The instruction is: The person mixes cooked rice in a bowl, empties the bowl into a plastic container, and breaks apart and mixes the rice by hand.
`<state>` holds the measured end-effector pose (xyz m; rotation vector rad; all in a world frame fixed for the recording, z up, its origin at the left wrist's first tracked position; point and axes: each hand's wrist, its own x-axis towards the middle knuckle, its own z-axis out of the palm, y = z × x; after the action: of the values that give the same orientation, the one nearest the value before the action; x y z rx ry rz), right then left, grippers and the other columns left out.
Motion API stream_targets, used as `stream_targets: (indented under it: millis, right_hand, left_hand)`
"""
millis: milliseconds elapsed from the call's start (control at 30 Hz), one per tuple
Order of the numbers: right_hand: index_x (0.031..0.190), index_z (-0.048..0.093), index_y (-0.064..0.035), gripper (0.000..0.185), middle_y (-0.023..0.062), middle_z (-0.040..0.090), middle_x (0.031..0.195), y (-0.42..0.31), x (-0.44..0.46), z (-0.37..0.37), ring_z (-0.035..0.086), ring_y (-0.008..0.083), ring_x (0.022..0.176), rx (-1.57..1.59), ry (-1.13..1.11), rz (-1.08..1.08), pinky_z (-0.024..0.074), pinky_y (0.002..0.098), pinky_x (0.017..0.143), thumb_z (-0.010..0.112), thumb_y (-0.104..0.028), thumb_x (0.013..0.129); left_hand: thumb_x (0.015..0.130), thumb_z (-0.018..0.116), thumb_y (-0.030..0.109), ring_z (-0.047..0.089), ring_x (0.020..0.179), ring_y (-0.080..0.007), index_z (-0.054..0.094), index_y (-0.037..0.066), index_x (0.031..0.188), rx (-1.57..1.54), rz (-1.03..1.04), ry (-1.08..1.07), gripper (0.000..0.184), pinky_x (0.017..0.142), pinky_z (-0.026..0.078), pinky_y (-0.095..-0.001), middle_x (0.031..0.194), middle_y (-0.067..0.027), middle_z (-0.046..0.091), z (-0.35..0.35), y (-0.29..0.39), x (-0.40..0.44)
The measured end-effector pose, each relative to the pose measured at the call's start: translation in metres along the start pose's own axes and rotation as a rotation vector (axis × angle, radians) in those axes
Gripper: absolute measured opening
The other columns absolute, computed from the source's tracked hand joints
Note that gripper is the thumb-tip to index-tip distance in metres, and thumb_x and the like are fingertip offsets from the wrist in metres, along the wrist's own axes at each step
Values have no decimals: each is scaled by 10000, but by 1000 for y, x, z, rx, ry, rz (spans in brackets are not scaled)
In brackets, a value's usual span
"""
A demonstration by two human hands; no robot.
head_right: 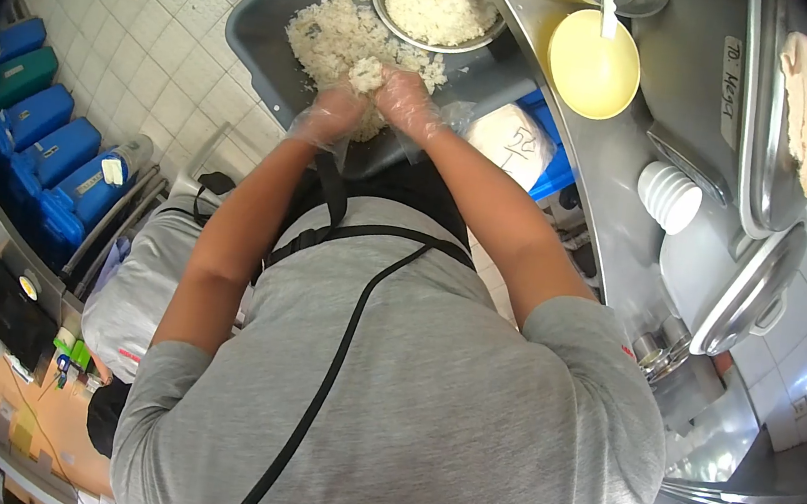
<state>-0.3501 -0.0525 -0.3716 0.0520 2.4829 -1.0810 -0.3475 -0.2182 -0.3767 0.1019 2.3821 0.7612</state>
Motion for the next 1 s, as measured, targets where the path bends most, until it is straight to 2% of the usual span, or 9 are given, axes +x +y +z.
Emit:
stream_targets:
  millis: [100,233,300,433,500,633,700,867,1000]
  right_hand:
    - [1267,656,-103,398,245,710,1092,13,3,8,659,440,1082,-46,13,11,531,482,967,608,-105,871]
    - [1282,643,-93,406,253,676,1219,-14,-4,-2,618,430,1194,208,-19,-101,502,460,1030,631,-115,877]
    - [1425,563,-153,560,231,683,1236,-16,-5,-2,648,412,1167,53,-47,-248,511,456,1019,638,-91,874]
    - [1264,636,-56,437,247,653,1263,0,-3,1,602,420,1221,90,-113,-132,490,465,1041,707,-162,846]
    - [1189,660,-48,394,247,685,1172,-4,-5,-4,640,437,1116,11,-81,-187,514,491,983,720,-204,833]
    - [1074,683,-39,292,242,712,1033,-15,-3,-12,671,441,996,-160,-148,-126,530,515,924,697,-217,843]
    - [1003,699,-38,217,237,720,935,-11,6,-15,694,431,935,-279,-182,-242,549,518,873,663,-195,859]
    - [964,721,-27,175,236,726,918,26,58,-6,715,410,914,-491,-247,-184,573,505,828,627,-133,861]
    - [1238,626,14,366,231,728,1071,75,83,36,730,378,1010,-674,-74,-328,585,475,871,597,-152,914]
  left_hand:
    - [959,591,308,660,1088,-474,606,47,1300,-88,26,-46,430,911,545,-504,1113,-272,708,-7,-6,-2]
    - [901,605,168,702,1019,-414,766,48,910,127,117,-219,202,898,549,-505,1066,-232,717,-2,-14,8]
    - [903,612,179,705,996,-428,776,43,945,506,276,-214,216,890,557,-505,1007,-226,732,0,-17,11]
    - [892,628,187,716,966,-430,772,22,978,277,204,-40,235,874,572,-493,947,-222,738,27,-37,18]
    - [895,631,204,716,940,-442,766,11,933,76,-174,-11,239,866,576,-495,936,-229,737,5,-9,8]
    - [910,607,165,712,955,-447,737,14,1009,83,-232,1,223,862,575,-508,934,-250,730,-32,21,-10]
    - [929,575,101,717,958,-431,676,17,1117,127,154,209,230,840,585,-502,906,-253,724,-31,5,-9]
    - [930,544,28,727,918,-389,616,16,1197,267,98,83,276,792,603,-465,934,-219,722,-68,1,-1]
    - [917,555,22,733,839,-371,600,5,1175,325,246,172,263,740,608,-457,909,-186,720,-80,-15,4]
